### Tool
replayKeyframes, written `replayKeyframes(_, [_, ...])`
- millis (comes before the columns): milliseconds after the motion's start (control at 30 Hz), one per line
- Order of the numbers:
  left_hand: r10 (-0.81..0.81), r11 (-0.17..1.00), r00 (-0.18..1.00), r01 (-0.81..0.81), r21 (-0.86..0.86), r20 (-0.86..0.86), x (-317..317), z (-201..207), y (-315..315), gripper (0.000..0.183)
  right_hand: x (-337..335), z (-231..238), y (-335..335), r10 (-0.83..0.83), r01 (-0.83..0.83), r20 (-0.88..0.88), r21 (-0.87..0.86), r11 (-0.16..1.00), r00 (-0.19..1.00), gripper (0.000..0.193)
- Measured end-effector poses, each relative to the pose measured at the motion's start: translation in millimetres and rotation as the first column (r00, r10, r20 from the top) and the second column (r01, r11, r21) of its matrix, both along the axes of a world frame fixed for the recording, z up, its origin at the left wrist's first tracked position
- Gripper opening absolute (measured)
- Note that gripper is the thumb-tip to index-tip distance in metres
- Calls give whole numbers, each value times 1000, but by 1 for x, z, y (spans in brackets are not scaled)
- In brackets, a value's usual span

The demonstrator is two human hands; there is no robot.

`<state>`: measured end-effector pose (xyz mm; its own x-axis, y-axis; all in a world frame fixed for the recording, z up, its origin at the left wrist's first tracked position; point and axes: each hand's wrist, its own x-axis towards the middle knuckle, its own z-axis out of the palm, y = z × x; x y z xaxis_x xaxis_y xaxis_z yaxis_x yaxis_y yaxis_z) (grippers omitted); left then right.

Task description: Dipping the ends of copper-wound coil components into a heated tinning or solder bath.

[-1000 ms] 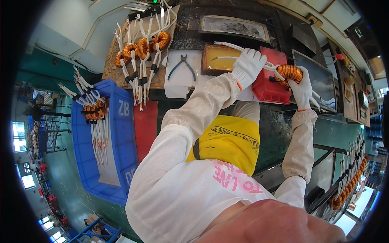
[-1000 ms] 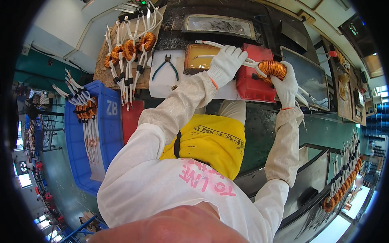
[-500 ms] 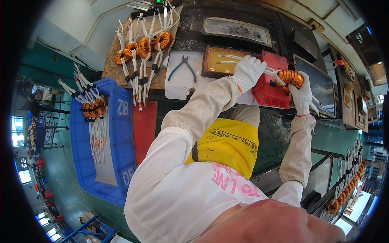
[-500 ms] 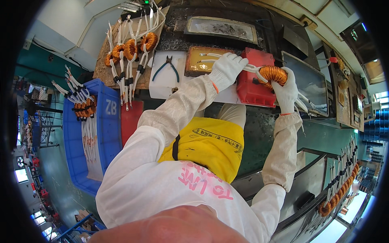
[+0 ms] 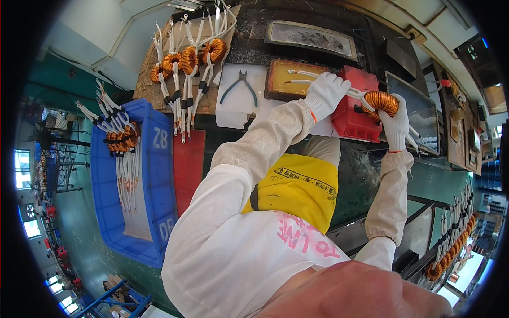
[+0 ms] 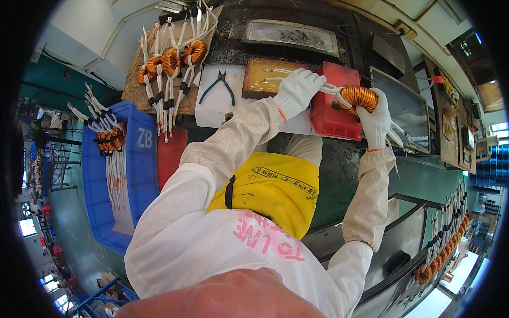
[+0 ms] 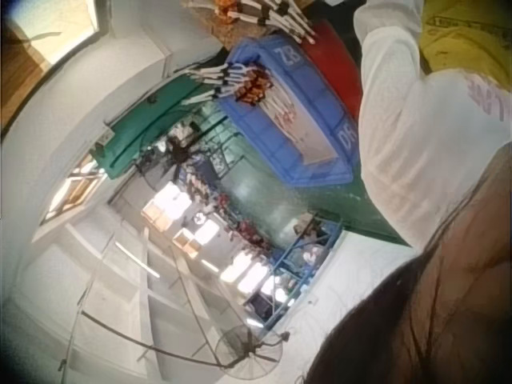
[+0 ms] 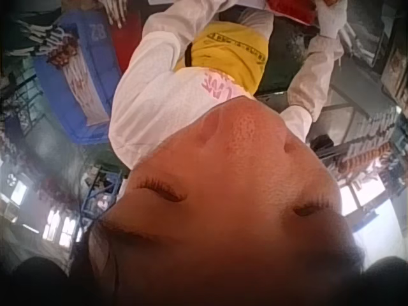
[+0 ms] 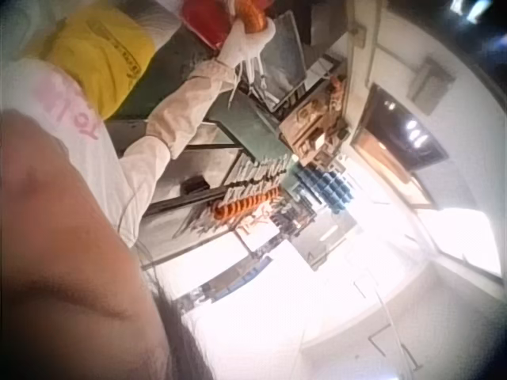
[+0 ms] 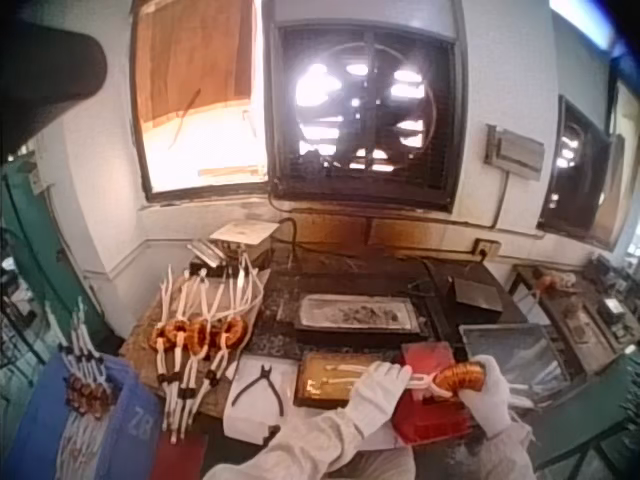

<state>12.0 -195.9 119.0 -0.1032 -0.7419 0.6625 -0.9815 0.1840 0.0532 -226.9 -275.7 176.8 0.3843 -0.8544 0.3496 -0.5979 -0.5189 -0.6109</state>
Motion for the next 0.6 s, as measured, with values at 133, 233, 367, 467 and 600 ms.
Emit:
replayKeyframes(133, [-2, 1000, 1000, 2, -13, -5, 0, -1, 0, 12, 1, 1, 2, -7, 6, -21, -29, 1000, 1000, 51])
replayKeyframes(233, [1, 1000, 1000, -1, -13, 2, 0, -1, 0, 12, 0, 0, 0, -6, 5, -20, -34, 999, 1000, 50])
replayKeyframes(367, [-3, 1000, 1000, 3, -14, 10, 4, 0, 0, 13, 4, 5, 3, -15, 14, -36, -14, 1000, 999, 50])
replayKeyframes(467, [-15, 1000, 999, 15, -2, 48, 5, 6, -1, 12, 0, 5, -1, -2, 1, -31, -10, 1000, 1000, 51])
replayKeyframes(600, [-49, 999, 993, 48, 14, 109, 17, 12, -10, 12, 0, 10, -3, 13, -27, -129, -109, 994, 992, 51])
